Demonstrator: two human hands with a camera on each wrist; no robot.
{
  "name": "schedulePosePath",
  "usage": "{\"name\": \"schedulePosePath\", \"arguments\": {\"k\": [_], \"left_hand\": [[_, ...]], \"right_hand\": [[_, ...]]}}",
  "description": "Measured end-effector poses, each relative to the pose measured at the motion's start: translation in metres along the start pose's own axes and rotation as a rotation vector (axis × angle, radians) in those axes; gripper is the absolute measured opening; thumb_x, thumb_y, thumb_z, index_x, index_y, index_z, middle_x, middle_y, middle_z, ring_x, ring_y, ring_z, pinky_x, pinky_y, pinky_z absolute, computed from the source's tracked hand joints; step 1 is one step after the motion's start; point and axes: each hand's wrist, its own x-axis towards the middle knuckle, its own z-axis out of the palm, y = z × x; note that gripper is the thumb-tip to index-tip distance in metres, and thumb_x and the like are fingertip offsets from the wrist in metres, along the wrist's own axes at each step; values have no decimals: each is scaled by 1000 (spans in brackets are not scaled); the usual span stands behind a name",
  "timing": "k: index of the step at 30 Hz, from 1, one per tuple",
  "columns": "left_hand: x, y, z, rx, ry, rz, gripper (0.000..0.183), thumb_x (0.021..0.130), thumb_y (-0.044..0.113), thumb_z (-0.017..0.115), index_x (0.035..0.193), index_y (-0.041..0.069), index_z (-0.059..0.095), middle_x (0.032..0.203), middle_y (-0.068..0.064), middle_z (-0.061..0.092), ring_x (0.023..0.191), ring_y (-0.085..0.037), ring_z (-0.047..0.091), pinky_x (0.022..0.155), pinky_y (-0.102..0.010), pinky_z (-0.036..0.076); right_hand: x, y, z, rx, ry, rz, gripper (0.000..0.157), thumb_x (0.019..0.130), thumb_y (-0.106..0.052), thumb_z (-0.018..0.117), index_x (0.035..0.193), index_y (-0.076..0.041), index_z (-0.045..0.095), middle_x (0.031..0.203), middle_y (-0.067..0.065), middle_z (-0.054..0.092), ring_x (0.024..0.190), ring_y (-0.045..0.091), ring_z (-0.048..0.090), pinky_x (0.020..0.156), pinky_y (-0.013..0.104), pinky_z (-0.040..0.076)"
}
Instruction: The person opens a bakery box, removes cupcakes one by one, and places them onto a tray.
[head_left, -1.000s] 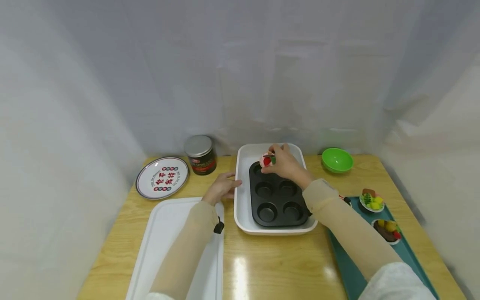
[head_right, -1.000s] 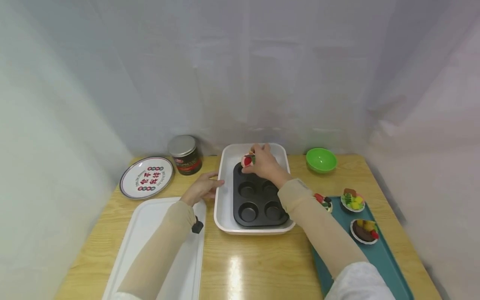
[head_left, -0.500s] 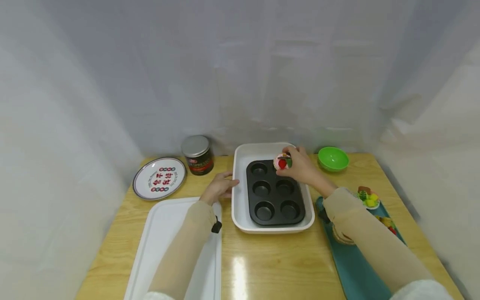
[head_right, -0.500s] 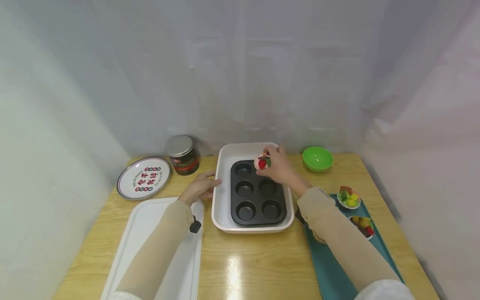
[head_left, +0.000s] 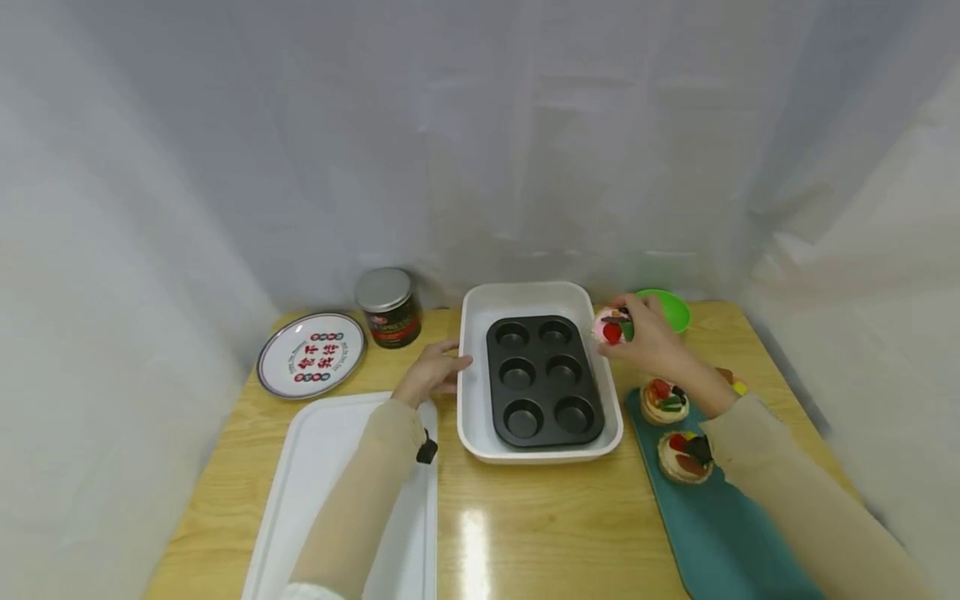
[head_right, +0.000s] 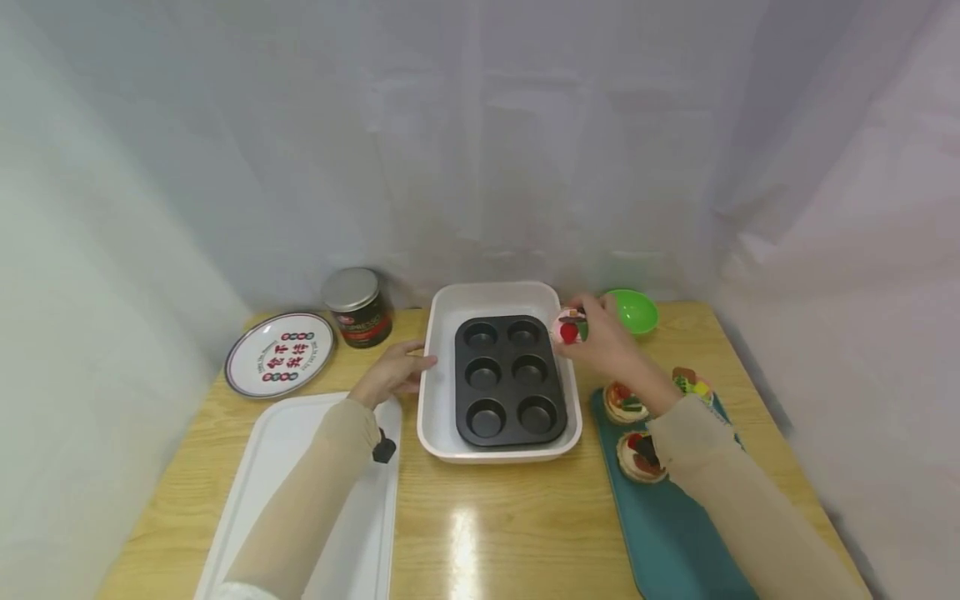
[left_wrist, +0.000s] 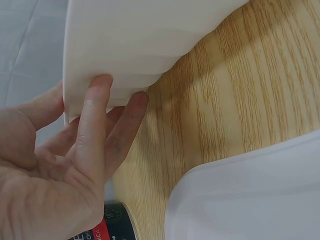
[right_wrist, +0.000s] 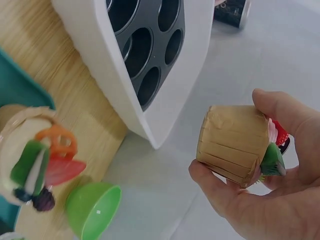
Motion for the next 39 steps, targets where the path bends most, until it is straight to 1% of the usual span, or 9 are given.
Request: {"name": "schedulePosePath", "arguments": {"k": [5, 10, 15, 18, 23, 25, 28, 32, 39], "left_hand": [[-2, 1, 1, 2, -5, 9, 60, 108, 14, 58, 164, 6, 35, 146, -30, 59, 132, -42, 64, 103, -47, 63], [-1, 1, 2, 3, -12, 11, 60, 108, 14, 59, 163, 6, 36, 147, -30, 59, 132, -43, 64, 105, -49, 61], [-1, 1, 1, 14, -10, 11, 60, 108, 15, 59, 164, 7, 35, 147, -30, 59, 131, -42, 65, 103, -46, 63], [-1, 1, 0, 28, -13, 13, 61, 109, 16, 59, 164, 7, 35, 147, -29, 58, 131, -41, 65, 102, -44, 63], [-1, 2, 0, 28, -19, 16, 60, 109, 16, 58, 164, 7, 35, 148, -30, 58, 132, -42, 64, 100, -43, 64], [0, 2, 0, 24, -19, 13, 60, 109, 15, 58, 164, 7, 35, 148, -30, 58, 133, -42, 64, 100, -43, 65], [0, 2, 0, 21, -18, 7, 61, 108, 15, 59, 164, 7, 34, 148, -30, 58, 133, -43, 63, 101, -44, 64], [1, 2, -1, 24, -15, 4, 63, 108, 16, 59, 165, 8, 33, 148, -29, 58, 132, -42, 64, 104, -46, 63], [4, 0, 0, 28, -9, -2, 63, 108, 17, 60, 165, 9, 33, 148, -28, 59, 132, -40, 65, 106, -46, 61]], "right_hand": [[-17, 10, -14, 12, -21, 25, 72, 94, -21, 80, 149, 4, 41, 149, 36, 31, 124, 48, 49, 104, 64, 52], [-36, 18, -26, -4, -17, 53, 74, 94, -26, 80, 150, 1, 40, 149, 35, 32, 117, 47, 55, 99, 61, 56], [-59, 26, -34, -24, -6, 64, 78, 95, -29, 80, 152, 4, 39, 148, 37, 33, 118, 48, 51, 99, 65, 54], [-74, 33, -37, -33, 13, 39, 77, 95, -27, 81, 151, 6, 40, 147, 36, 37, 123, 48, 47, 101, 69, 50], [-99, 49, -37, -23, 44, 30, 72, 95, -25, 81, 148, 6, 43, 145, 33, 43, 125, 45, 43, 98, 64, 49], [-110, 56, -37, -15, 48, 45, 72, 96, -26, 80, 148, 5, 43, 145, 33, 42, 127, 46, 43, 98, 64, 48], [-125, 67, -36, -40, 88, 46, 71, 94, -26, 81, 147, 4, 46, 143, 33, 45, 127, 48, 43, 97, 68, 48], [-143, 81, -34, -80, 138, 51, 71, 90, -24, 85, 144, 6, 49, 140, 34, 49, 125, 50, 43, 89, 69, 48], [-169, 98, -28, -53, 128, 102, 72, 89, -20, 86, 143, 9, 47, 139, 38, 47, 125, 53, 41, 88, 70, 47]]}}
